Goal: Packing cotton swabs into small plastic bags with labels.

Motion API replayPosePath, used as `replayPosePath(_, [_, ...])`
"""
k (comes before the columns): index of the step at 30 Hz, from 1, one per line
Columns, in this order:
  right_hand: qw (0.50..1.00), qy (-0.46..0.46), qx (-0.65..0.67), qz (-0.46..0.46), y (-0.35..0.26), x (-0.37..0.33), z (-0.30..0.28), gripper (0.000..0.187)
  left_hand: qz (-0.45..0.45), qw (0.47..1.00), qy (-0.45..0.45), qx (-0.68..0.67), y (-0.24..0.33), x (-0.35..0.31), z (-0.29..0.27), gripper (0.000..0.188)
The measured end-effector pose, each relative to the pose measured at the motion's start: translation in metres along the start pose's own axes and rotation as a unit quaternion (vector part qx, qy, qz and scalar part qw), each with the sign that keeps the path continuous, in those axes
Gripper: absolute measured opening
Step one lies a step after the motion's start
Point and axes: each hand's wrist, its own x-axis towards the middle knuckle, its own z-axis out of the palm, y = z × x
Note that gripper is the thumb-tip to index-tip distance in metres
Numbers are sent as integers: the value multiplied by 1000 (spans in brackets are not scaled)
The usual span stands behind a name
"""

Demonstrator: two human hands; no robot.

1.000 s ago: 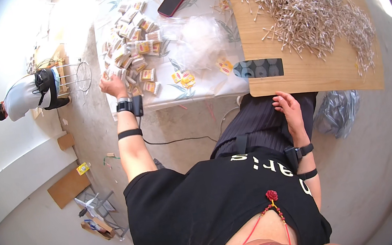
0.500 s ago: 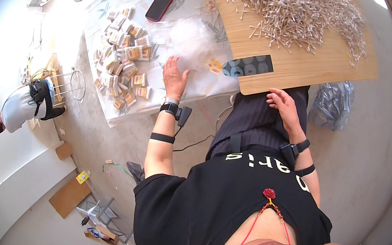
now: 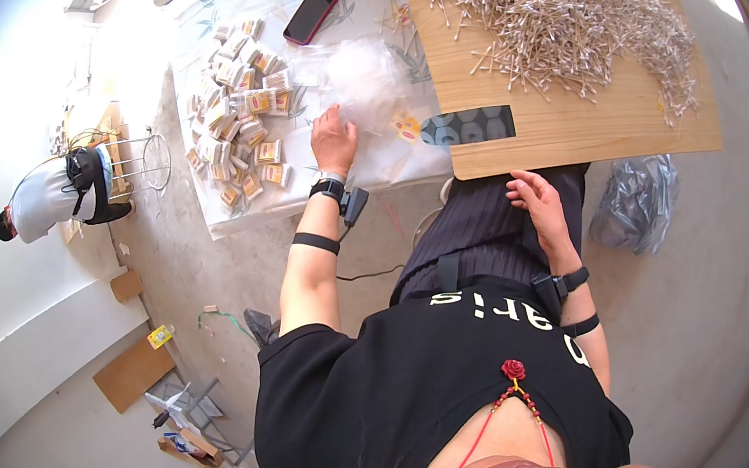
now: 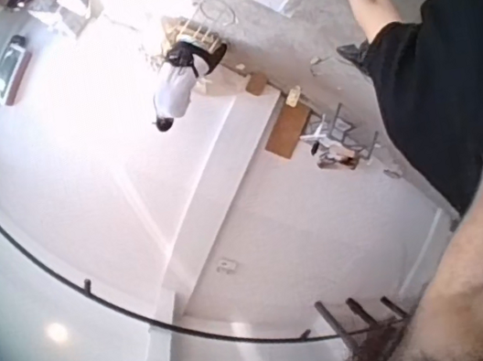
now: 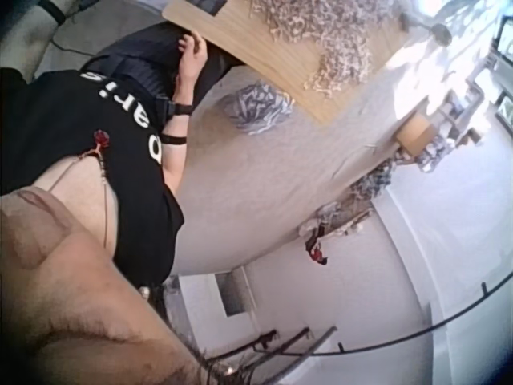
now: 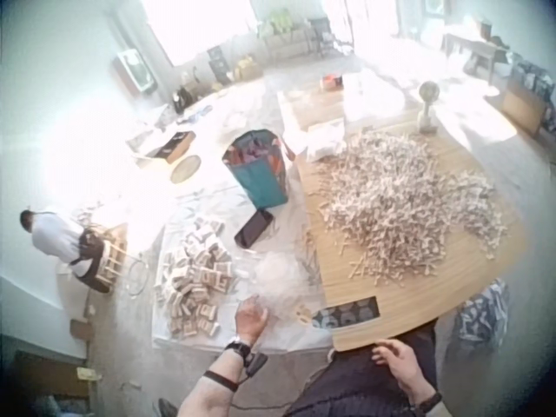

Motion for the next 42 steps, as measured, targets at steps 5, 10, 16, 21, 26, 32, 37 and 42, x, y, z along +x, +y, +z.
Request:
replayPosePath(5, [1000, -1, -4, -11, 0, -5, -11, 31, -60, 998, -2, 8, -7, 3, -5, 25])
replayPosePath(10, [1000, -2, 13, -24, 2, -11, -23, 31, -41, 987, 137, -76, 32, -1, -42, 13])
replayPosePath(16, [997, -42, 12, -64, -13, -11, -11, 32, -74, 870, -8, -487, 159, -38, -70, 17])
replayPosePath(21, [985, -54, 137, -86, -33, -23, 3, 41, -115, 689, -211, -684, 253, -67, -74, 18])
replayPosePath(26, [960, -99, 243, -98, -21, -30, -27, 27, -115, 668, -235, -697, 289, -75, -71, 18])
replayPosePath(32, [955, -22, 264, -132, -29, -47, -33, 19, -119, 688, -226, -679, 297, -87, -66, 18])
replayPosePath(37, [945, 53, 279, -163, -35, -50, -32, 21, -53, 854, -49, -515, 316, -100, -72, 25])
replayPosePath(42, [933, 40, 305, -185, -43, -51, -19, 22, 150, 935, 83, -310, 344, -111, -110, 47])
